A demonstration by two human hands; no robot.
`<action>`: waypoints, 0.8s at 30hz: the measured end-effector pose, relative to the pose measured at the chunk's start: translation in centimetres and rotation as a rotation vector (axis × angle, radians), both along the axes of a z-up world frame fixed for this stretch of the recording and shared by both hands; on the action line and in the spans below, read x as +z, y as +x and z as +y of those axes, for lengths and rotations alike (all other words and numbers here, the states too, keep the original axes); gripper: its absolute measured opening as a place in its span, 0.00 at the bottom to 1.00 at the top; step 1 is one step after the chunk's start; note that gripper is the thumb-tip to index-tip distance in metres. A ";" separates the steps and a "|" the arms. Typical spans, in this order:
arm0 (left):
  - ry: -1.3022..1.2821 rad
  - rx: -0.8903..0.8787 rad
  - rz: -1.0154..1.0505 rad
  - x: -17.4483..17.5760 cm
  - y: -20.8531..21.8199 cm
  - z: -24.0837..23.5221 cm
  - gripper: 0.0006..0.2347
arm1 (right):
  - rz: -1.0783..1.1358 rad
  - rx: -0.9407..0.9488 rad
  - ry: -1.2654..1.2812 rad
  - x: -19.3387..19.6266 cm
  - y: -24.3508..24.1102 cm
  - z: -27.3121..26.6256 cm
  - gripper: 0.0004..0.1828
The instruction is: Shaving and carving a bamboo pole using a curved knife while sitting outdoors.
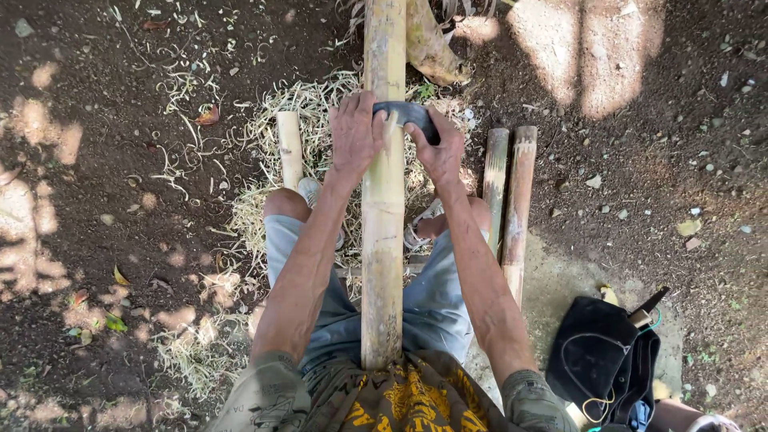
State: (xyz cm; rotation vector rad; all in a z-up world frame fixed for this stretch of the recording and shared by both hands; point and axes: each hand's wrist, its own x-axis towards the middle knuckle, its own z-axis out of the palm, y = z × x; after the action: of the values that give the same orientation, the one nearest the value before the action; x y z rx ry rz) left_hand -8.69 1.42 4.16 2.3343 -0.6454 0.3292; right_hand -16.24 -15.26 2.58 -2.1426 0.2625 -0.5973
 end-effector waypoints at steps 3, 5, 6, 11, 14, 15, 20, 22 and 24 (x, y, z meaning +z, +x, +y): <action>0.009 0.009 -0.018 0.3 -2.3 0.7 0.11 | -0.003 0.015 0.022 -0.1 -2.1 0.9 0.22; 0.023 0.010 -0.010 0.3 -3.1 0.8 0.11 | 0.002 0.017 0.042 -0.1 -2.8 0.9 0.22; 0.040 0.014 -0.002 0.4 -3.3 0.8 0.11 | 0.006 0.022 0.064 -0.1 -3.1 1.0 0.22; 0.047 0.035 0.039 1.5 -7.7 1.9 0.10 | -0.026 0.034 0.010 -2.4 -6.3 1.0 0.26; 0.049 0.062 0.072 2.9 -10.5 2.6 0.09 | -0.029 0.083 0.000 -1.5 -8.4 1.4 0.26; 0.055 0.075 0.094 3.4 -11.6 2.7 0.08 | 0.016 0.113 0.039 -0.6 -9.2 1.6 0.26; 0.070 0.072 0.171 3.0 -10.8 3.0 0.08 | 0.198 0.150 0.126 1.9 -8.7 1.6 0.26; 0.060 0.071 0.173 2.8 -8.9 2.8 0.08 | 0.178 0.158 0.090 1.5 -7.1 1.2 0.26; 0.044 0.067 0.158 2.4 -6.8 2.6 0.08 | 0.197 0.153 0.035 1.1 -5.2 0.7 0.27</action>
State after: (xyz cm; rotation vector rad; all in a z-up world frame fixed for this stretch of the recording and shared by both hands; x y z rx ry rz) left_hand -15.45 3.99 6.57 2.3986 -0.5036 0.1603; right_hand -21.42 -14.52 3.67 -2.1660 0.2127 -0.2917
